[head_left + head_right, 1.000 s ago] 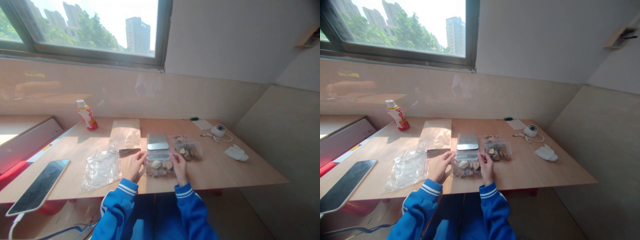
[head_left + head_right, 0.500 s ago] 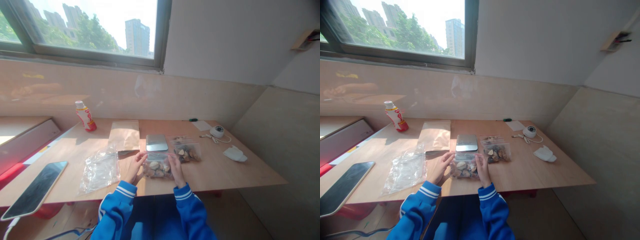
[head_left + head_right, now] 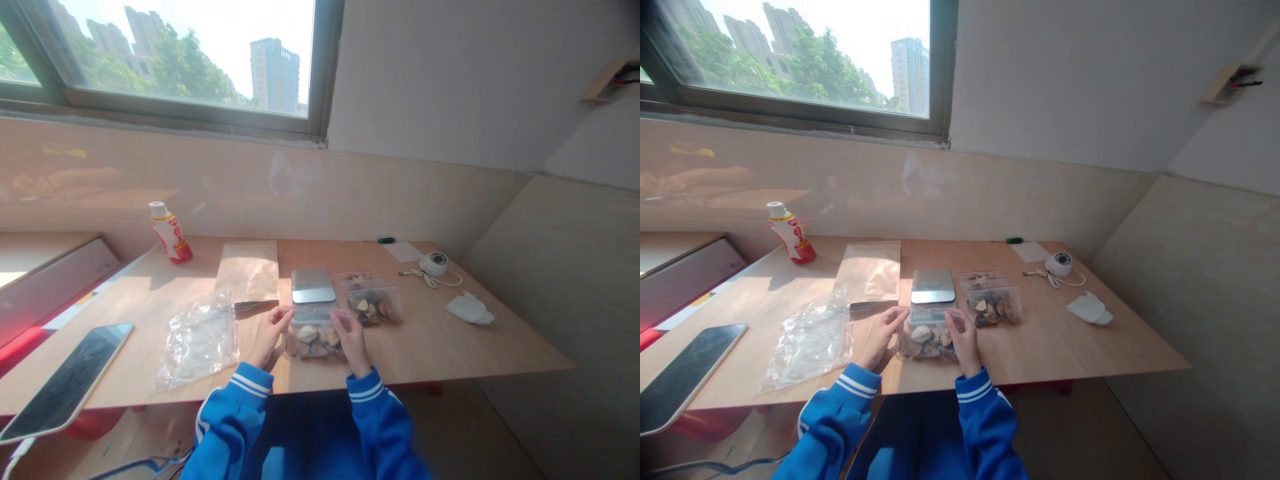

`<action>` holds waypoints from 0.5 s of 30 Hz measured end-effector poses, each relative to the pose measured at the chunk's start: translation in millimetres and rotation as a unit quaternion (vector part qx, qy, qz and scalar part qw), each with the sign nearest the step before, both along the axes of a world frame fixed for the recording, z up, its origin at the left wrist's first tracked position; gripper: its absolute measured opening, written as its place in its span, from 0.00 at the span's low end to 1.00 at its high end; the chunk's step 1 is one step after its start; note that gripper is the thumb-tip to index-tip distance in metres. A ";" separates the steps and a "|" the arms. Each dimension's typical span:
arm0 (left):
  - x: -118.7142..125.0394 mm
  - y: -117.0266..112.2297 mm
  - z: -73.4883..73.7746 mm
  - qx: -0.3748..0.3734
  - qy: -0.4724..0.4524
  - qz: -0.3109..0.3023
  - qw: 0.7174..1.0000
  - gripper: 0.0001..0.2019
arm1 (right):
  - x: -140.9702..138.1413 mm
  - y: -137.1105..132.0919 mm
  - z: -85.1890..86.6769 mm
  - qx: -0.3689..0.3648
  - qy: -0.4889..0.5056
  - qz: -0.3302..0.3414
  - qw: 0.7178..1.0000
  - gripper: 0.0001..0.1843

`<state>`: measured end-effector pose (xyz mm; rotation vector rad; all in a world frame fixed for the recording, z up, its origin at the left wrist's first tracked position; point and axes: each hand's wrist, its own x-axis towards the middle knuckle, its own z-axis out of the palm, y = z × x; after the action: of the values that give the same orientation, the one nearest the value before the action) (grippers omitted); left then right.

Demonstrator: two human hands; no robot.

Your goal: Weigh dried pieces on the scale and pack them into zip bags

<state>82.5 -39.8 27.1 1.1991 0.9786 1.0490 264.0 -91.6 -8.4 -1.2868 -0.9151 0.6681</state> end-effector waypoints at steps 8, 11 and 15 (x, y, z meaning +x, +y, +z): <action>1.6 2.2 -2.7 0.004 0.019 0.023 1.000 0.19 | 2.1 1.4 -7.4 0.008 -0.015 -0.027 0.999 0.16; 2.8 2.0 -0.9 -0.010 0.023 0.013 1.000 0.19 | 2.2 0.2 -4.4 0.009 -0.017 -0.053 0.998 0.16; 3.4 2.8 -4.1 -0.017 0.000 -0.023 1.000 0.19 | 1.7 -1.7 0.1 0.004 0.025 -0.040 0.999 0.16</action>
<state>85.9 -37.0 23.0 1.1890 0.9610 0.9913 265.7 -93.2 -8.3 -1.2877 -0.8204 0.6308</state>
